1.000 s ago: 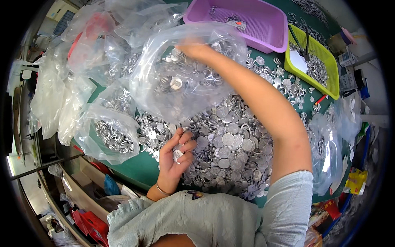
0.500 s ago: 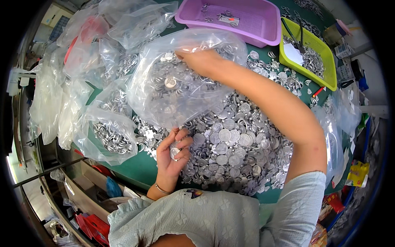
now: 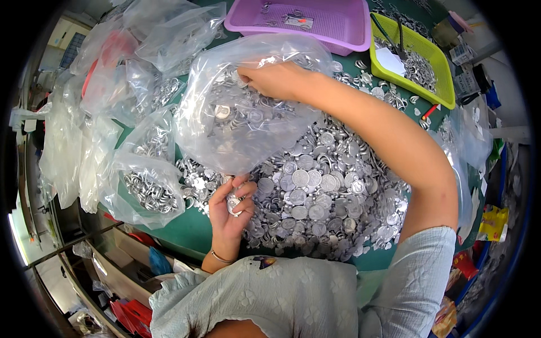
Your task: The person sorts a large pile of small silver metal discs on a green table, picking them up by hand and placing them into clear plastic bags. They repeatedly scoop handfuls of discs, separate them, and transfer them into bags or bins, occasionally inspecting individual pieces.
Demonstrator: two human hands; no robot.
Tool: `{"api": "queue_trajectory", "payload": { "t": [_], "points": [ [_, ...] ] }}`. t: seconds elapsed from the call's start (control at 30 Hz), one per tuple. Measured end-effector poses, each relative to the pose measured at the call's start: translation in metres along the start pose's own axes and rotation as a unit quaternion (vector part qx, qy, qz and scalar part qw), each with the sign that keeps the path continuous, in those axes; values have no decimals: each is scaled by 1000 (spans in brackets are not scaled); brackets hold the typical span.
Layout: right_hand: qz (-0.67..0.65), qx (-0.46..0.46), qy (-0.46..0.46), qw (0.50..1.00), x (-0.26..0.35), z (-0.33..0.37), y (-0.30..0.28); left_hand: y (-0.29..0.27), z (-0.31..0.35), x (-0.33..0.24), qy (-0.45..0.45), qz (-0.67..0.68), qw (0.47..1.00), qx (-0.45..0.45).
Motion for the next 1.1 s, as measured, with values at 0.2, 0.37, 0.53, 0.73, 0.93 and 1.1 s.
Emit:
{"api": "queue_trajectory", "payload": {
  "t": [0.2,0.37,0.53,0.73,0.93,1.1],
  "points": [
    [-42,1,1,999,-3,-7,-5,-6,2,-1,0,11,1000,-22],
    [-109,-15,-14,994,0,-10,-7,-3,0,0,4,3,1000,-19],
    [-84,-23,-8,996,-13,-45,6,1,-2,3,8,23,1000,-4],
    [-184,-22,88,979,-18,-78,0,-1,-1,0,9,12,1000,16],
    [-158,-154,22,975,-24,-124,-1,0,-2,1,2,-34,999,1],
    [-96,-148,25,984,-14,-129,-7,-3,0,-1,6,-61,998,11]
  ]
}}
Point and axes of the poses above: each hand's wrist, its own z-axis away from the middle knuckle, its own y-axis out of the palm, x = y × z, the point moved 6 cm from there along -z, towards the middle knuckle, and after that the axes turned 15 degrees about x, right-handed, at the moved point
